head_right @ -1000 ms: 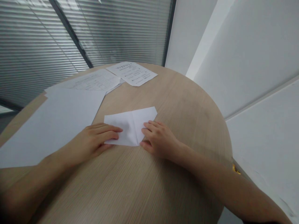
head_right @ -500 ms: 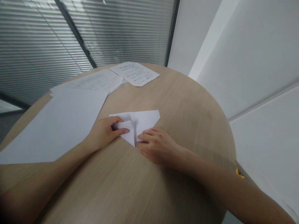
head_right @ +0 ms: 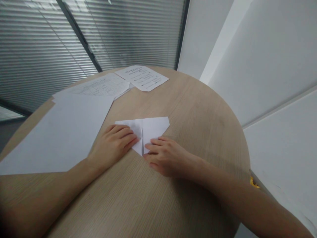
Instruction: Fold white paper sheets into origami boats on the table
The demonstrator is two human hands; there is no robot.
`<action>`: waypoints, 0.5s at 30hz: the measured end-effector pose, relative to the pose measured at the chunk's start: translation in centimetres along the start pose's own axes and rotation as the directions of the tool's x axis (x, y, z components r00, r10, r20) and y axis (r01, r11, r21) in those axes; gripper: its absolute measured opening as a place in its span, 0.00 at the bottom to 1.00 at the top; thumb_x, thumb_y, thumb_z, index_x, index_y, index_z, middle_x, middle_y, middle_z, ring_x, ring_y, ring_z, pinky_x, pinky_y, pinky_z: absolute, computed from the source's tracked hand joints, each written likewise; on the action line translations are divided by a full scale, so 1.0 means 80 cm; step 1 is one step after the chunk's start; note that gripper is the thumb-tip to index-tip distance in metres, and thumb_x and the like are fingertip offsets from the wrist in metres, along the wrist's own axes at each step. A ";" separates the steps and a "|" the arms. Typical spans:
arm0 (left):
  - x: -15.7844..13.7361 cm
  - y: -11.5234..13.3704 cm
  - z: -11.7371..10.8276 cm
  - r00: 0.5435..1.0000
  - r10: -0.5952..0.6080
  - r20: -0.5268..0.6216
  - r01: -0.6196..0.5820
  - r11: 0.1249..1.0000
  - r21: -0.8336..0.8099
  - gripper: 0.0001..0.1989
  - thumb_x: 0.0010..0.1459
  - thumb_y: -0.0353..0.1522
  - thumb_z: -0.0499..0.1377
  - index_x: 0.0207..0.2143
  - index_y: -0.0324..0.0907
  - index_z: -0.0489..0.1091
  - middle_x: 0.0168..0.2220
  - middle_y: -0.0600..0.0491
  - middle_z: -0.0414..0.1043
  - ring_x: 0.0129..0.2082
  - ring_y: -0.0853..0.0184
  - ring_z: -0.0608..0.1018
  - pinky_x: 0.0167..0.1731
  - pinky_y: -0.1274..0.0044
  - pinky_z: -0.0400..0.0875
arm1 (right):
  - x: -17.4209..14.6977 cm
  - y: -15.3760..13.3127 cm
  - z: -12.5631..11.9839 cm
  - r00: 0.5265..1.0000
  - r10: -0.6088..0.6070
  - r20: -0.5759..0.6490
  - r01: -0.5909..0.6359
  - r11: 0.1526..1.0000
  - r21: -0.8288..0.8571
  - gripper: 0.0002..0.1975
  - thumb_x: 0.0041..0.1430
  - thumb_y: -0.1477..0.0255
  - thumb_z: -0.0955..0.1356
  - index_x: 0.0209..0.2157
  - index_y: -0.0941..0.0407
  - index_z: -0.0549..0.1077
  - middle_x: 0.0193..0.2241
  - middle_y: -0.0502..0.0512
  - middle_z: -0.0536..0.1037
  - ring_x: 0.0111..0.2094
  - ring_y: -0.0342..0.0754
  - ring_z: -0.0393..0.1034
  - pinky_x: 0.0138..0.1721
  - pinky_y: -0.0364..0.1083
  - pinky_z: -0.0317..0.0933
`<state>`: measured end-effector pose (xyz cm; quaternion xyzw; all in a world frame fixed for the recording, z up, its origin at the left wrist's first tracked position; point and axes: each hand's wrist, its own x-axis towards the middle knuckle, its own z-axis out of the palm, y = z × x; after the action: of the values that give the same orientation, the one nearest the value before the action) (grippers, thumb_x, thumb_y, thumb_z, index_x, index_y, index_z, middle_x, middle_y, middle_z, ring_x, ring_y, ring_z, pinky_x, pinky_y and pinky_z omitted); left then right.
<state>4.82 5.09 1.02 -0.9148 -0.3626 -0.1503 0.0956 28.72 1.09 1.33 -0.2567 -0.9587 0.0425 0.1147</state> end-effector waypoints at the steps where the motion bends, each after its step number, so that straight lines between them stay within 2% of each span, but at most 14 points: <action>1: -0.002 0.001 0.000 1.000 0.022 -0.004 -0.022 1.000 -0.006 0.14 0.68 0.35 0.53 0.35 0.42 0.77 0.37 0.49 0.79 0.48 0.55 0.76 0.51 0.59 0.68 | 0.000 0.000 0.000 1.000 -0.001 0.000 0.001 1.000 0.002 0.11 0.65 0.71 0.65 0.46 0.55 0.76 0.49 0.58 0.78 0.52 0.53 0.70 0.54 0.54 0.62; 4: -0.011 0.002 0.002 0.999 0.037 -0.021 -0.037 0.998 -0.044 0.15 0.68 0.38 0.53 0.42 0.40 0.77 0.45 0.47 0.80 0.55 0.53 0.75 0.59 0.57 0.63 | -0.002 0.001 0.000 1.000 -0.006 -0.011 0.006 1.000 0.008 0.12 0.65 0.71 0.64 0.47 0.55 0.75 0.50 0.58 0.77 0.53 0.54 0.69 0.55 0.54 0.62; 8: -0.019 0.004 0.005 0.998 -0.002 0.063 0.008 0.995 -0.104 0.21 0.67 0.41 0.52 0.53 0.36 0.72 0.57 0.41 0.71 0.58 0.52 0.73 0.59 0.57 0.64 | -0.005 0.003 0.002 1.000 0.000 -0.023 0.001 0.999 0.035 0.12 0.65 0.72 0.65 0.48 0.55 0.75 0.51 0.58 0.77 0.55 0.54 0.68 0.57 0.55 0.61; 15: -0.018 0.011 0.007 0.989 -0.062 0.135 0.076 0.992 -0.097 0.23 0.68 0.40 0.50 0.58 0.36 0.68 0.61 0.41 0.66 0.62 0.51 0.68 0.62 0.55 0.59 | -0.003 0.002 0.001 1.000 0.022 -0.014 -0.021 0.996 0.083 0.13 0.63 0.73 0.66 0.47 0.57 0.75 0.53 0.59 0.77 0.55 0.52 0.70 0.60 0.53 0.60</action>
<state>4.55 3.72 -0.04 -0.9133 -0.3914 -0.1108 0.0195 28.95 1.12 1.19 -0.2622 -0.9525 0.0814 0.1321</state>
